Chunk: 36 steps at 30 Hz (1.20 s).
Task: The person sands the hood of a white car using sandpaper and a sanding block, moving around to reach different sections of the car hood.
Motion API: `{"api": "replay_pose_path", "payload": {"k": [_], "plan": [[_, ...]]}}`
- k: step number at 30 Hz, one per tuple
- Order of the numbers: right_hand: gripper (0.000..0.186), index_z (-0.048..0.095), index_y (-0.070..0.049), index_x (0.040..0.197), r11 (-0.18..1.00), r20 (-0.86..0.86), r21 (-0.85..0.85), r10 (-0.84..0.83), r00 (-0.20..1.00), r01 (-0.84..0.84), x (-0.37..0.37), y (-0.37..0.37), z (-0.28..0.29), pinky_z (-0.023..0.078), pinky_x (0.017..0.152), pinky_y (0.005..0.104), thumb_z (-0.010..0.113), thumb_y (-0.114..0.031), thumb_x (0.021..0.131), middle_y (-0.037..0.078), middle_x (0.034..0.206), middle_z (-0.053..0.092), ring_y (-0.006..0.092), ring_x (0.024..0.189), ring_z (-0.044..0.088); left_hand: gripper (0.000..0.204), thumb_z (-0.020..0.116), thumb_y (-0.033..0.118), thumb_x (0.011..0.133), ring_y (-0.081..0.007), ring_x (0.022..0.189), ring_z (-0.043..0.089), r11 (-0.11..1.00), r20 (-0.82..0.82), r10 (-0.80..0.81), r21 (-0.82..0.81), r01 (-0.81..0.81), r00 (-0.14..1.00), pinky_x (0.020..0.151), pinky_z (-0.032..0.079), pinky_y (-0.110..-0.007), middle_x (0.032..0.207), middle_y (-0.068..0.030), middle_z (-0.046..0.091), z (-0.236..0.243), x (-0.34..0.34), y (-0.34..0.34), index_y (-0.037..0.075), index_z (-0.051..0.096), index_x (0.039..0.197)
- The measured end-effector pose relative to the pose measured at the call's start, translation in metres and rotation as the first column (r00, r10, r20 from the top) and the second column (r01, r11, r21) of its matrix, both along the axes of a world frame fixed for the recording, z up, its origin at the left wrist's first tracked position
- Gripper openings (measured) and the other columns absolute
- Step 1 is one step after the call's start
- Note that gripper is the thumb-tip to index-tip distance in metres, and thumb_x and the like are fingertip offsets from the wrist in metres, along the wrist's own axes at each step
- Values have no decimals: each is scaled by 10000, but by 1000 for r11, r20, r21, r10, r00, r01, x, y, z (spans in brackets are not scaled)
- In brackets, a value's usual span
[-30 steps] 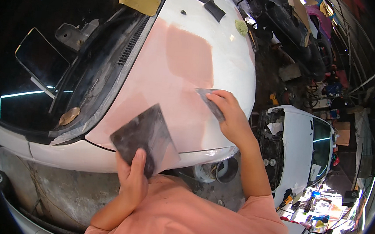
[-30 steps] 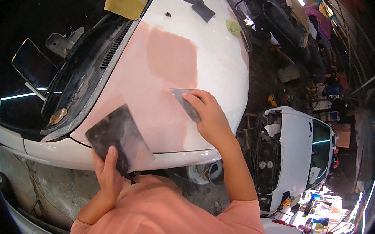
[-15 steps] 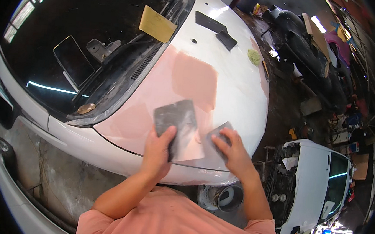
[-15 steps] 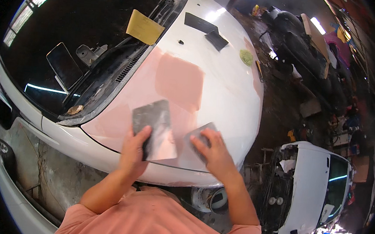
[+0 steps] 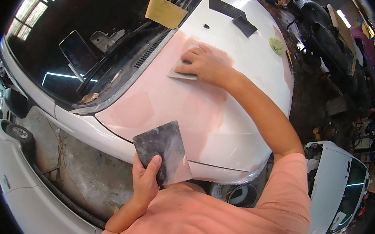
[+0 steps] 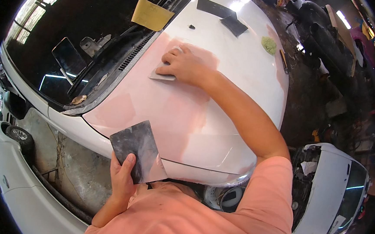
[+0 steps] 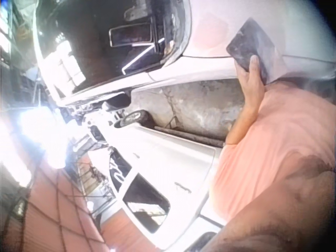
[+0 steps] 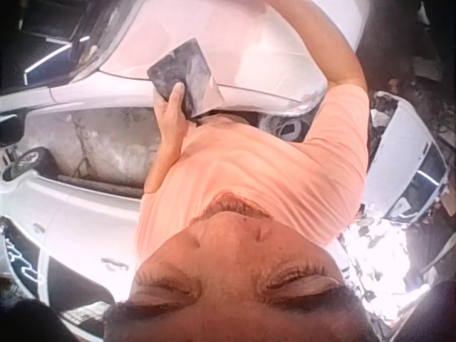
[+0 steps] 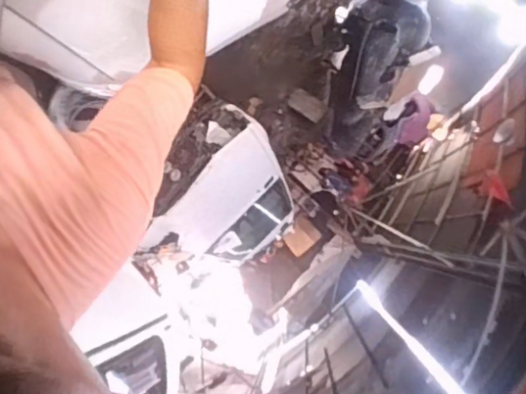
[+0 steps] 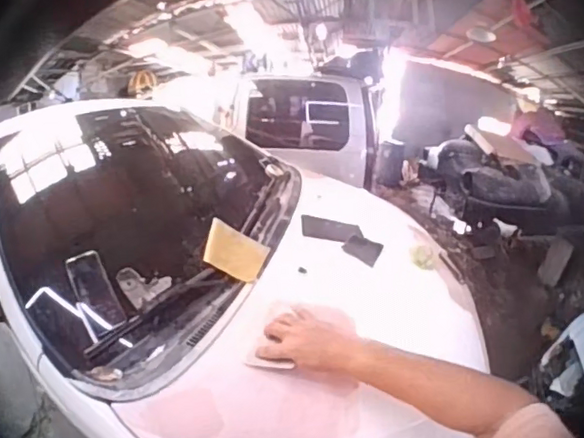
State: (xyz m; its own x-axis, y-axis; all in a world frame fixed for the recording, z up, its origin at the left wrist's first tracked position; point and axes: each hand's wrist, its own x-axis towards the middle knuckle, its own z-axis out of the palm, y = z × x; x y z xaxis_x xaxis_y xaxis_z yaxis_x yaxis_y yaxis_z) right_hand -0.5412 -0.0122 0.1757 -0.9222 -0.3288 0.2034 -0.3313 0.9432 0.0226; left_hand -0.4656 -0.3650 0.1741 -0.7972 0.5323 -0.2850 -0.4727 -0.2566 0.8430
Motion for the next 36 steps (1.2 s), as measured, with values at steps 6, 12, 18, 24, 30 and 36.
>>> {"api": "replay_pose_path", "payload": {"k": [6, 12, 18, 24, 30, 36], "plan": [[445, 673, -270, 1220, 997, 147, 39, -72, 986, 67, 106, 22, -3, 289, 1181, 518, 538, -9, 886, 31, 1212, 592, 245, 1273, 496, 367, 605, 90, 975, -144, 1094, 582, 997, -15, -68, -19, 68, 998, 970, 475, -316, 1212, -68, 602, -4, 2, 9, 21, 479, 1313], [507, 681, -247, 1234, 934, 333, -28, -326, 885, 355, 187, 26, -3, 224, 1215, 549, 547, 45, 841, 23, 1257, 572, 213, 1280, 489, 365, 570, 131, 1005, -172, 1099, 602, 992, 96, -125, -6, 126, 988, 964, 500, -339, 1229, -68, 599, -4, -4, 39, 54, 471, 1348], [593, 657, -188, 1296, 741, 20, -594, -374, 927, 312, 232, -47, 16, 264, 1200, 513, 606, 83, 770, 89, 1288, 557, 300, 1295, 490, 384, 569, 151, 1020, -164, 1134, 571, 982, 213, -179, 93, 163, 960, 995, 473, -334, 1269, -69, 582, -11, -9, 94, 56, 453, 1373], [693, 605, -143, 1349, 674, -56, -714, -329, 943, 192, 244, -127, 32, 398, 1113, 474, 705, 83, 701, 168, 1411, 443, 391, 1318, 465, 332, 574, 129, 1010, -184, 1063, 616, 958, 225, -244, 206, 198, 943, 943, 520, -343, 1197, -90, 605, 11, 1, 126, 38, 461, 1309], [617, 589, -99, 1316, 721, 41, -423, -590, 806, 549, 230, -53, 1, 409, 1086, 460, 537, 141, 750, 154, 1343, 547, 354, 1288, 499, 387, 620, 94, 969, -199, 1077, 622, 961, 68, -107, 263, 86, 992, 943, 534, -355, 1208, -100, 610, 24, -18, 84, 37, 475, 1323], [475, 625, -90, 1277, 757, -85, -318, -622, 778, 570, 104, 49, -4, 424, 1051, 432, 454, 51, 857, 104, 1316, 615, 327, 1240, 536, 433, 596, 81, 976, -194, 1106, 603, 993, -31, -86, 84, 88, 996, 966, 508, -363, 1231, -94, 598, 9, -22, 15, 33, 443, 1378]]}}
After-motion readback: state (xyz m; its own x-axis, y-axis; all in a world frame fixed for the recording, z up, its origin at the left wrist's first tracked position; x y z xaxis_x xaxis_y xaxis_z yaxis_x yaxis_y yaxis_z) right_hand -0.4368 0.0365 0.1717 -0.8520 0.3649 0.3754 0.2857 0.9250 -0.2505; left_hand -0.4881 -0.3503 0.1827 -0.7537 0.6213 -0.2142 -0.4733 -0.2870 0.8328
